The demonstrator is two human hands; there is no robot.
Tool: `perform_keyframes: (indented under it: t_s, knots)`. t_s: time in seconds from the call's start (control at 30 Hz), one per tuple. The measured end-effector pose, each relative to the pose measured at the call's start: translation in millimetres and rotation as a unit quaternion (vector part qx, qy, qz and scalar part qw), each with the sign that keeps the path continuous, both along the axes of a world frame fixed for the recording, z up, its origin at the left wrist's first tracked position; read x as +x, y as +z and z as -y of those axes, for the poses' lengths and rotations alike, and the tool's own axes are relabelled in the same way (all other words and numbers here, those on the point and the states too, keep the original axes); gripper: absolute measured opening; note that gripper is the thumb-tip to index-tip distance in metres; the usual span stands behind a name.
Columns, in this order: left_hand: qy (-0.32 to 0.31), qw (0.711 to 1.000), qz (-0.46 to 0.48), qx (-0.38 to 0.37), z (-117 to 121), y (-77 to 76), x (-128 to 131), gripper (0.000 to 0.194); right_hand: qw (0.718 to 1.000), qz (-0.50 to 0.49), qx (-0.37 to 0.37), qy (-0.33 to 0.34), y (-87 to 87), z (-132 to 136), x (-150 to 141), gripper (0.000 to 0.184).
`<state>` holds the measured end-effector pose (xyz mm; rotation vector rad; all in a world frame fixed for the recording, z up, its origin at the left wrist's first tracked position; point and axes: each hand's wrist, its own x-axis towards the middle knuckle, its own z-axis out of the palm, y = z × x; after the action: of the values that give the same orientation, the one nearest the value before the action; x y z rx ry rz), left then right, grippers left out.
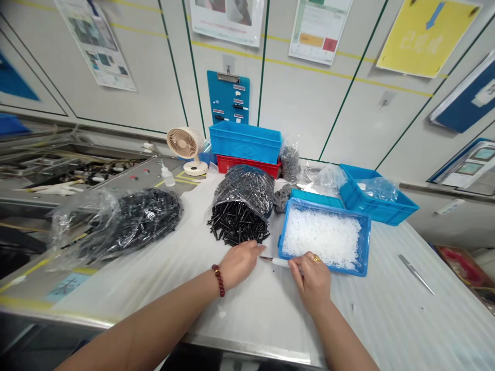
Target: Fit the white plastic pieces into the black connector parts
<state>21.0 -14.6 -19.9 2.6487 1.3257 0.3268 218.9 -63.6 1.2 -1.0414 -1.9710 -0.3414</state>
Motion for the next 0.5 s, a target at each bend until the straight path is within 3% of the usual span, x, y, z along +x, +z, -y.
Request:
perform_keyframes:
  t_s: [0.13,0.5]
  knots:
    - [0.001,1.000,-0.002,-0.017,-1.6,-3.8,1.2,0.042,1.000,0.012,0.006,-0.004,-0.8,-0.6,0.2,0.016]
    - [0.019,0.999,0.043,-0.025,-0.7,-0.1,0.7,0.035,1.000,0.016,0.012,-0.017,0.2,-0.1,1.6,0.016]
